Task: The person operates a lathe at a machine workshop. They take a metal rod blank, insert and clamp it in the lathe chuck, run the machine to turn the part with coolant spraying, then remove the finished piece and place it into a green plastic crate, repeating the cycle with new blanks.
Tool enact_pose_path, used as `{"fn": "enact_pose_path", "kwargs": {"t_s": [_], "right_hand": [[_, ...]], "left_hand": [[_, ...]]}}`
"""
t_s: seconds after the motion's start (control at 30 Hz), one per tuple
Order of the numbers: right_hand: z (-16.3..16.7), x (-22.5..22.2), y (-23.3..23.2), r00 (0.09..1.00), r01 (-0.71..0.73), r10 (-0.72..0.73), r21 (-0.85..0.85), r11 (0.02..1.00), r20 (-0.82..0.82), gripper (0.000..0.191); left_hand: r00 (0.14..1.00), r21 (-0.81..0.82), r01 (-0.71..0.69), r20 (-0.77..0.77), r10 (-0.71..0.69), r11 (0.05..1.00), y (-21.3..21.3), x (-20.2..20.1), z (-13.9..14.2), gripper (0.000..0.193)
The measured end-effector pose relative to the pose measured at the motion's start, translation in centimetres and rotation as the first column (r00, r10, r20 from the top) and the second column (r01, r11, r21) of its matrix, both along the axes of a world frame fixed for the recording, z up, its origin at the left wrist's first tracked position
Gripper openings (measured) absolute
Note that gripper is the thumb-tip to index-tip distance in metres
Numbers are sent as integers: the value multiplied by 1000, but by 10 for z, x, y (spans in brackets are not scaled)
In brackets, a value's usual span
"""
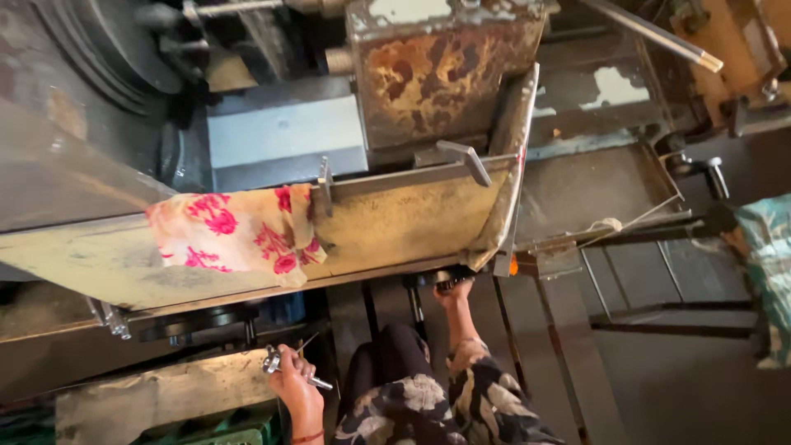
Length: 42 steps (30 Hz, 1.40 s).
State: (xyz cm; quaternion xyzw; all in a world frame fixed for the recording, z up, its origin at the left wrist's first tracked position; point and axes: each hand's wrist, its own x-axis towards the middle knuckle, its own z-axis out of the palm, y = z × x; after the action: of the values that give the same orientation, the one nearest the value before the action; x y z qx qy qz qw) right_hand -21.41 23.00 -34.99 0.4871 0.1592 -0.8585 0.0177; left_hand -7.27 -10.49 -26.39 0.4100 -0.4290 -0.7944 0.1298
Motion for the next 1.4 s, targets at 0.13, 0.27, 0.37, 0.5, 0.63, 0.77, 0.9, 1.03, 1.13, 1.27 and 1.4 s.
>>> {"fn": "enact_pose_path", "kwargs": {"t_s": [0.13,0.27,0.37,0.5,0.63,0.77,0.9,1.03,1.13,1.27,1.4], "right_hand": [[34,-4,-11,996,63,-70,129,990,54,67],[55,-12,-20,995,41,-46,61,997,88,52],[69,-3,-16,989,6,-2,-32,999,150,58],[85,25,11,994,-9,11,-20,1000,110,50],[126,37,62,987,155,-147,170,973,-61,42],[169,47,105,945,308,-259,279,910,-199,34],[201,58,118,950,295,-268,178,939,-163,36],[216,67,113,917,389,-390,-28,921,-80,43],[216,80,109,891,310,-333,-124,943,-309,46],[195,86,85,953,100,-115,-68,993,-280,44],[149,58,34,988,-151,152,-48,987,25,42]], "left_hand": [[998,-32,52,-34,-53,998,2,-22,22,32],[996,-48,1,-85,-5,999,12,-45,45,30],[984,-80,-87,-160,74,993,21,-56,61,31],[980,-124,-63,-197,38,990,18,-56,87,27],[970,-120,-65,-239,35,991,12,-56,133,27],[973,-122,-56,-231,27,991,13,-41,173,28],[972,-108,-52,-233,25,993,20,-27,188,33],[981,-131,-25,-193,-1,991,28,-14,192,34],[991,-177,23,-128,-47,984,29,-17,194,33],[989,-119,45,-135,-61,992,32,-30,179,35],[991,-77,-17,-135,6,997,24,-38,139,34]]}}
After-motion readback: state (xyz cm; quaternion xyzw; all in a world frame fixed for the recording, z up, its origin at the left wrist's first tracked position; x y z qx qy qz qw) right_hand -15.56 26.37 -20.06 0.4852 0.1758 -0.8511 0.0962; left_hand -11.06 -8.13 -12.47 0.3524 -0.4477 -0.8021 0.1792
